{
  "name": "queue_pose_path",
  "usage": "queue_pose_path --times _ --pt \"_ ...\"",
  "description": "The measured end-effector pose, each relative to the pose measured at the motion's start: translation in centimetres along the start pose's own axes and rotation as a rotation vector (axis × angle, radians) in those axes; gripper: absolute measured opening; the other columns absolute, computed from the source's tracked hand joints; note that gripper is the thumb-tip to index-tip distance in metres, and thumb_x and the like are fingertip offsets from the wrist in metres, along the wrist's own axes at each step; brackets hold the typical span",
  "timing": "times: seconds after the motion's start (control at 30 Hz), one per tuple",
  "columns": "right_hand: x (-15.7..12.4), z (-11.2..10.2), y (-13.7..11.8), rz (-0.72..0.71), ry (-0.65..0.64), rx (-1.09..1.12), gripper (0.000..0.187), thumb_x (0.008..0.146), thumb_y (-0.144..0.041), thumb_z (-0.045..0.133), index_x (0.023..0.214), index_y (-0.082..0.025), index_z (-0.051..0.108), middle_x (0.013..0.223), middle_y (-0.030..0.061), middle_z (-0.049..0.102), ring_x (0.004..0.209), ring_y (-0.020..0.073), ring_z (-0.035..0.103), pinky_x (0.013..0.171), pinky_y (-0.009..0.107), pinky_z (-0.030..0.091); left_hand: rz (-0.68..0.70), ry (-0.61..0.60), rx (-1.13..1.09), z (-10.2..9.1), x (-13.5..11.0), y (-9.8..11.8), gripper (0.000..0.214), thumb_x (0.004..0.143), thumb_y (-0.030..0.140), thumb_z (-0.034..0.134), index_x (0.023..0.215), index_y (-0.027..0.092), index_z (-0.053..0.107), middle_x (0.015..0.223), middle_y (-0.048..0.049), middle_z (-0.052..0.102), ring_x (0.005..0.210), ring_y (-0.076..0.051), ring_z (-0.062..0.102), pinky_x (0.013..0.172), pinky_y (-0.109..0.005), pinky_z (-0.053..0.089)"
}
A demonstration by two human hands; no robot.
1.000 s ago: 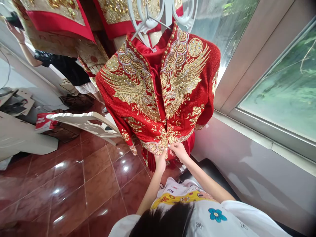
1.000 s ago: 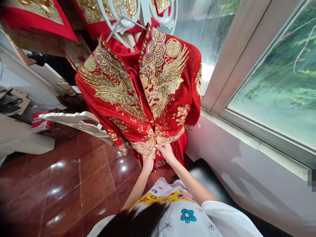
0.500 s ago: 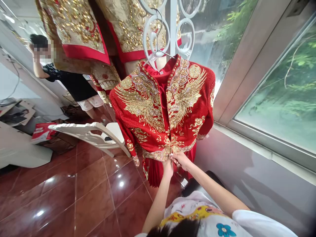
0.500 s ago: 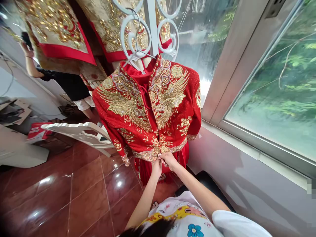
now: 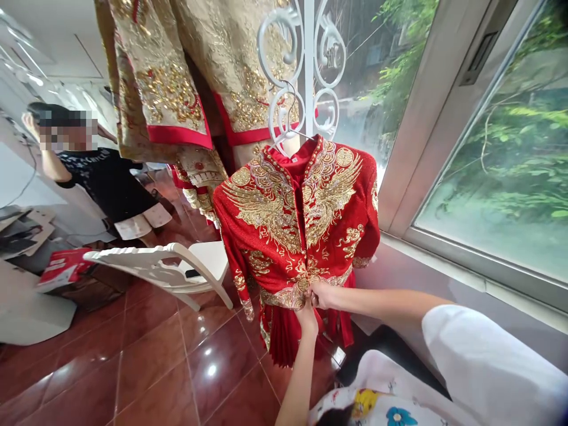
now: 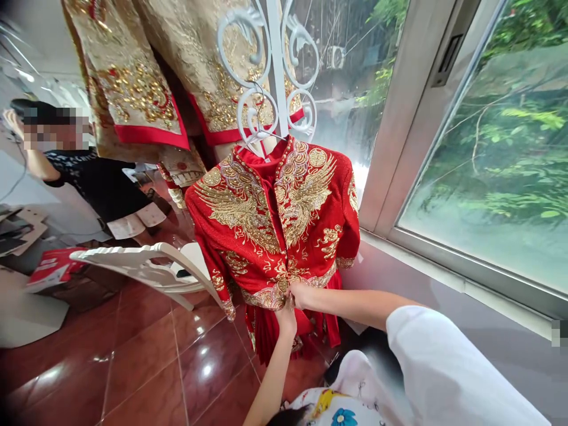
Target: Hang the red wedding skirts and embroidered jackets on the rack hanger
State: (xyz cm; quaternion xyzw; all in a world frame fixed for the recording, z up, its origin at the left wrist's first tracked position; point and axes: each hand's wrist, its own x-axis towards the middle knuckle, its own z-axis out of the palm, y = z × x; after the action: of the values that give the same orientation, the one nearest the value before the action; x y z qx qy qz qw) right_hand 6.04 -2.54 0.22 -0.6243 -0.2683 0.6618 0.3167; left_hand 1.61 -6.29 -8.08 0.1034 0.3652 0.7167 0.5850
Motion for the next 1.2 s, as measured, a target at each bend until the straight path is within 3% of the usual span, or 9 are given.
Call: queue_pose_path --times 0.1,0.23,0.43,0.63,0.77,0.87,0.97,1.07,1.2 --pt "-1.5 -0.5 1.0 0.032 -0.009 -0.078 0.02 0.091 -0.03 0.051 0.093 -0.011 0.058 0.081 0.0017 0.06 0.064 0.008 0.056 0.057 0.023 0.049 -0.131 -0.036 -0.027 -0.2 -0.6 0.6 0.028 0.054 0.024 0.082 0.071 0.014 0.062 0.071 0.0 0.064 0.065 -0.011 0.061 0.063 -0.023 0.048" --pt "-3.3 -2.0 2.9 -0.095 -0.086 -0.108 0.026 0.089 -0.021 0.046 0.065 -0.013 0.051 0.048 -0.0045 0.049 0.039 0.004 0.041 0.04 0.016 0.032 -0.333 -0.104 -0.025 -0.7 -1.5 0.5 0.041 0.054 0.038 0.082 0.047 0.014 0.048 0.045 0.0035 0.048 0.043 -0.007 0.048 0.046 -0.021 0.041" --pt "-5.1 -3.5 3.6 -0.2 -0.223 -0.038 0.026 0.076 -0.037 0.061 0.068 -0.014 0.055 0.052 -0.0013 0.058 0.042 0.0068 0.049 0.041 0.017 0.035 -0.465 -0.134 0.013 -0.8 -2.5 0.4 0.059 0.055 0.048 0.079 0.04 0.017 0.032 0.036 0.0073 0.03 0.037 -0.004 0.036 0.039 -0.017 0.029" --pt "-5.8 -3.4 3.2 -0.189 -0.201 0.052 0.027 0.07 -0.039 0.063 0.067 -0.013 0.056 0.055 -0.0005 0.058 0.046 0.0072 0.051 0.043 0.018 0.038 -0.415 -0.127 0.068 0.1 -2.8 1.7 0.051 0.051 0.049 0.08 0.049 0.017 0.041 0.039 0.0091 0.033 0.035 -0.003 0.031 0.035 -0.017 0.021" --pt "-5.1 -1.8 4.2 -0.179 -0.004 0.033 0.019 0.073 -0.021 0.057 0.056 -0.013 0.055 0.044 -0.0017 0.053 0.036 0.0058 0.044 0.036 0.016 0.028 -0.289 -0.055 0.118 -0.3 -2.9 1.8 0.037 0.059 0.036 0.078 0.057 0.016 0.046 0.046 0.0074 0.044 0.041 -0.006 0.042 0.042 -0.019 0.032" --pt "-4.7 0.2 4.9 -0.231 0.179 0.009 0.031 0.071 -0.008 0.054 0.042 -0.015 0.048 0.035 -0.0028 0.047 0.033 0.0042 0.039 0.037 0.016 0.026 -0.204 0.001 0.146 -1.0 -2.9 1.7 0.025 0.062 0.025 0.076 0.066 0.016 0.052 0.06 0.0043 0.057 0.057 -0.009 0.055 0.058 -0.022 0.043" --pt "-4.3 1.8 4.5 -0.256 0.281 0.006 0.036 0.07 -0.002 0.049 0.037 -0.015 0.046 0.032 -0.0029 0.043 0.032 0.0044 0.036 0.037 0.017 0.026 -0.179 -0.005 0.162 -1.4 -2.8 1.8 0.019 0.064 0.019 0.073 0.069 0.017 0.055 0.069 0.0017 0.062 0.07 -0.013 0.06 0.07 -0.025 0.045" --pt "-4.2 2.3 3.5 -0.252 0.285 0.019 0.034 0.07 -0.002 0.045 0.039 -0.016 0.049 0.031 -0.003 0.042 0.03 0.0053 0.034 0.034 0.019 0.023 -0.187 -0.031 0.166 -1.3 -2.5 2.2 0.014 0.068 0.022 0.069 0.068 0.017 0.056 0.069 -0.0007 0.063 0.074 -0.015 0.061 0.07 -0.027 0.045" --pt "-4.8 1.6 3.4 -0.278 0.175 0.031 0.027 0.072 -0.011 0.05 0.046 -0.014 0.052 0.037 -0.0019 0.049 0.031 0.0047 0.036 0.035 0.018 0.024 -0.231 -0.059 0.137 -1.5 -2.4 2.8 0.026 0.064 0.032 0.073 0.065 0.016 0.053 0.061 0.0022 0.058 0.059 -0.011 0.056 0.059 -0.024 0.043"
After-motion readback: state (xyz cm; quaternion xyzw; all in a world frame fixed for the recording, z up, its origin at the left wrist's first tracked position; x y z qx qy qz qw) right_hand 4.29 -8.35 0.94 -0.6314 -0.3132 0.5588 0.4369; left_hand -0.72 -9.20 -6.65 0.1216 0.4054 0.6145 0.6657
